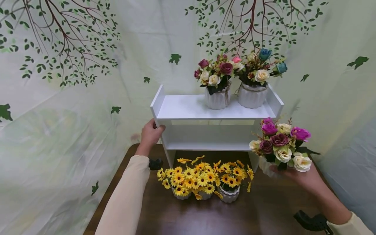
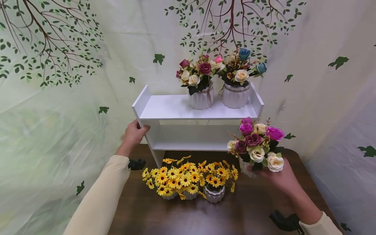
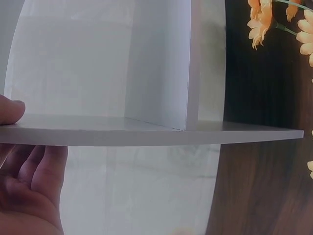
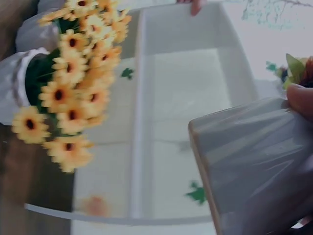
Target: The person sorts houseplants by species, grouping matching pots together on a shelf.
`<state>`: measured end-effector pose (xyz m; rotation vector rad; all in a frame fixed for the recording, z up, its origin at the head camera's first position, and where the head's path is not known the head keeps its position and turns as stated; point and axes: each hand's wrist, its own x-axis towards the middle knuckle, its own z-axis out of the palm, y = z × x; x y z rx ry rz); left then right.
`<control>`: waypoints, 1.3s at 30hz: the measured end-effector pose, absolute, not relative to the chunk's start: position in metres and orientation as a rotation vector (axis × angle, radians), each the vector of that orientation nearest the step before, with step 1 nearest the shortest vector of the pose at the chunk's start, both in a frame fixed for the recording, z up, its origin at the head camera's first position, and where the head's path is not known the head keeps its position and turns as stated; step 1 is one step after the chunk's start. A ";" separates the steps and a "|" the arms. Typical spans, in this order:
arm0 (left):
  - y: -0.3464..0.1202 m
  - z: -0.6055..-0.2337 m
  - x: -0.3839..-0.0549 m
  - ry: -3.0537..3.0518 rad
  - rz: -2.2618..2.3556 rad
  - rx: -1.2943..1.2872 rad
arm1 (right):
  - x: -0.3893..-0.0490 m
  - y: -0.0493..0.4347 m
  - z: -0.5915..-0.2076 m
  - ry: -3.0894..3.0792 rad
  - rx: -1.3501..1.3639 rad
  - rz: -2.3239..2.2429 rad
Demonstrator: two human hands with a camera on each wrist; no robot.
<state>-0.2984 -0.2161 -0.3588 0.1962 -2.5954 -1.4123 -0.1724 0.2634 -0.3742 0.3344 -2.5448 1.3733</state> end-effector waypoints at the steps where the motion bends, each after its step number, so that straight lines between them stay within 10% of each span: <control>1: -0.216 -0.359 -0.298 -2.597 -1.414 0.204 | -0.173 0.263 -0.367 -2.559 0.339 1.368; 39: -0.213 -0.360 -0.297 -2.579 -1.383 0.230 | -0.236 0.113 -0.229 -2.619 0.642 1.509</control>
